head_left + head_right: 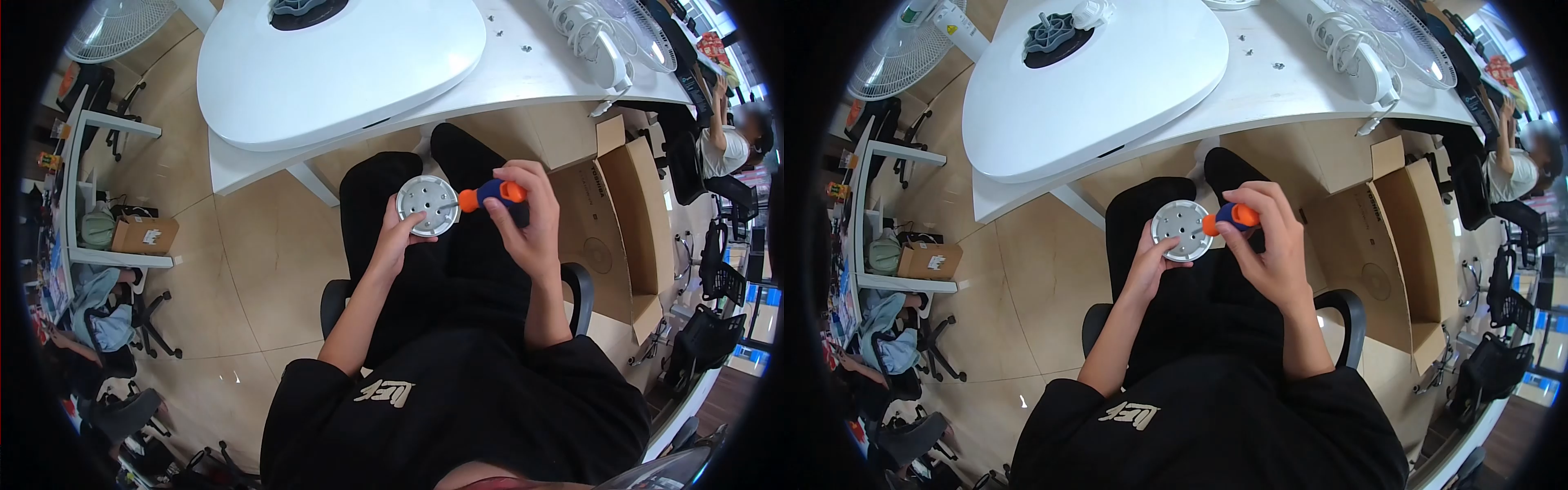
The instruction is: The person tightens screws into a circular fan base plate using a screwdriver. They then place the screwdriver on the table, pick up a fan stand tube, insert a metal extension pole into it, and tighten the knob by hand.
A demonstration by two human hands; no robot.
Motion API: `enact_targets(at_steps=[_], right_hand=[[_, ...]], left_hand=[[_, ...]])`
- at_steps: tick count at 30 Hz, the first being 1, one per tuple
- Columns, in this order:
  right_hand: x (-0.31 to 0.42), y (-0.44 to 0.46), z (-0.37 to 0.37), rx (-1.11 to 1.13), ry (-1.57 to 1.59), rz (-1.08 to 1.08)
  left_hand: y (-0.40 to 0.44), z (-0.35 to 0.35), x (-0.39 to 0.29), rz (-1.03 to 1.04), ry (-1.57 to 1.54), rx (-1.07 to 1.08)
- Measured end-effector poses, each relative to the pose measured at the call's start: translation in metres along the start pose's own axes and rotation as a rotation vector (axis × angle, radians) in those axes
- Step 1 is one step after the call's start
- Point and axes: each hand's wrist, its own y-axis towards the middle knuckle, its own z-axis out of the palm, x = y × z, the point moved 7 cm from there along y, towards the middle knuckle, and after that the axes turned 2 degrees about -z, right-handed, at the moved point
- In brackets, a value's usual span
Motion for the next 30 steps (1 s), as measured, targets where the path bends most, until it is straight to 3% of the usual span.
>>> enact_targets(at_steps=[6,30], right_hand=[[0.005,-0.001,0.016,0.119,0.057,0.060],[0.000,-0.002,0.026,0.141,0.048,0.079]], left_hand=[[-0.003,0.004,-0.004,0.033,-0.041,0.029],[-0.001,0.003,-0.003,0.036,-0.039,0.031]])
